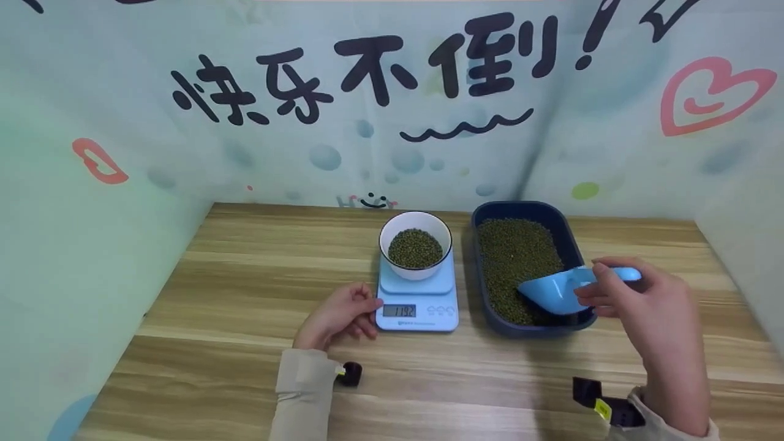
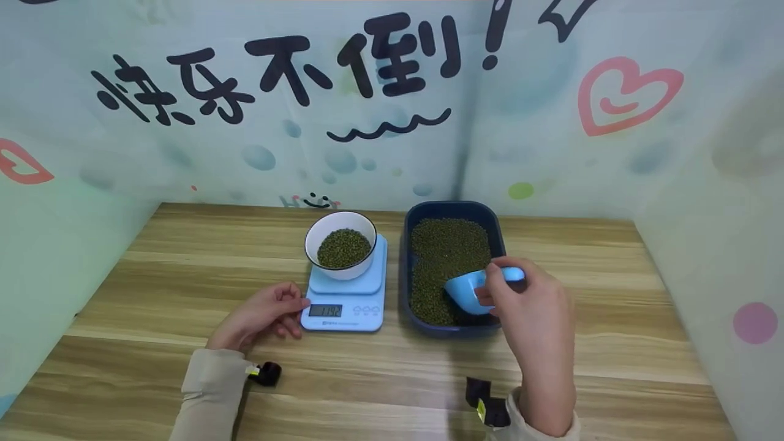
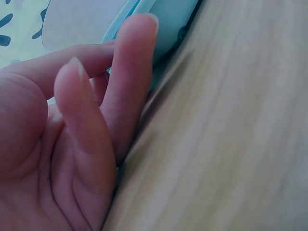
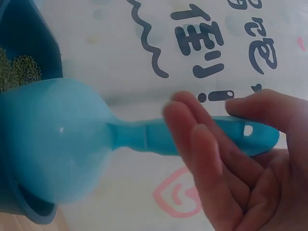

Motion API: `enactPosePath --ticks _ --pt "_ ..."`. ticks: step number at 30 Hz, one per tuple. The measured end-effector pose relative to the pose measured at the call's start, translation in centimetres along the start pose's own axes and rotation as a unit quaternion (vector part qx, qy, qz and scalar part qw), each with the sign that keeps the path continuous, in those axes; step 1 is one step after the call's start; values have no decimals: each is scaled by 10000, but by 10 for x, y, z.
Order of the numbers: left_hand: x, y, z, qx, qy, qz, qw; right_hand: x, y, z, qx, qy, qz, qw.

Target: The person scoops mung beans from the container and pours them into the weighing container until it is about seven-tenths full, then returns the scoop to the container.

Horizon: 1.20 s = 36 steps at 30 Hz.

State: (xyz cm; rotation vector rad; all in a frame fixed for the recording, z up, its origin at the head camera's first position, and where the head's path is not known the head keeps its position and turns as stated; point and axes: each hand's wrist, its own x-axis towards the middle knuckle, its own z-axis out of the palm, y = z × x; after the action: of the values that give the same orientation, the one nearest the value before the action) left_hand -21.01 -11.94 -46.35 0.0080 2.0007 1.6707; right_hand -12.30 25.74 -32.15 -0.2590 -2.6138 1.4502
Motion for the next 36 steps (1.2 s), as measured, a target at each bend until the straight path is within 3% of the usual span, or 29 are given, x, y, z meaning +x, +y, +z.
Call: enactPosePath --ticks 6,10,18,25,36 --pt "0 -1 -1 -4 -3 68 10000 7 11 -3 -343 -806 157 9960" --pt "1 -2 -1 -27 -3 81 10000 13 17 -1 -368 -1071 336 9930" --pt "0 0 -1 -4 -19 15 10000 22 26 13 -378 -1086 269 9930" --pt "0 -1 -1 -26 -30 27 10000 34 41 34 -497 -1378 195 9890" --pt "-1 1 1 19 32 23 10000 40 47 38 -861 -1358 242 9867"
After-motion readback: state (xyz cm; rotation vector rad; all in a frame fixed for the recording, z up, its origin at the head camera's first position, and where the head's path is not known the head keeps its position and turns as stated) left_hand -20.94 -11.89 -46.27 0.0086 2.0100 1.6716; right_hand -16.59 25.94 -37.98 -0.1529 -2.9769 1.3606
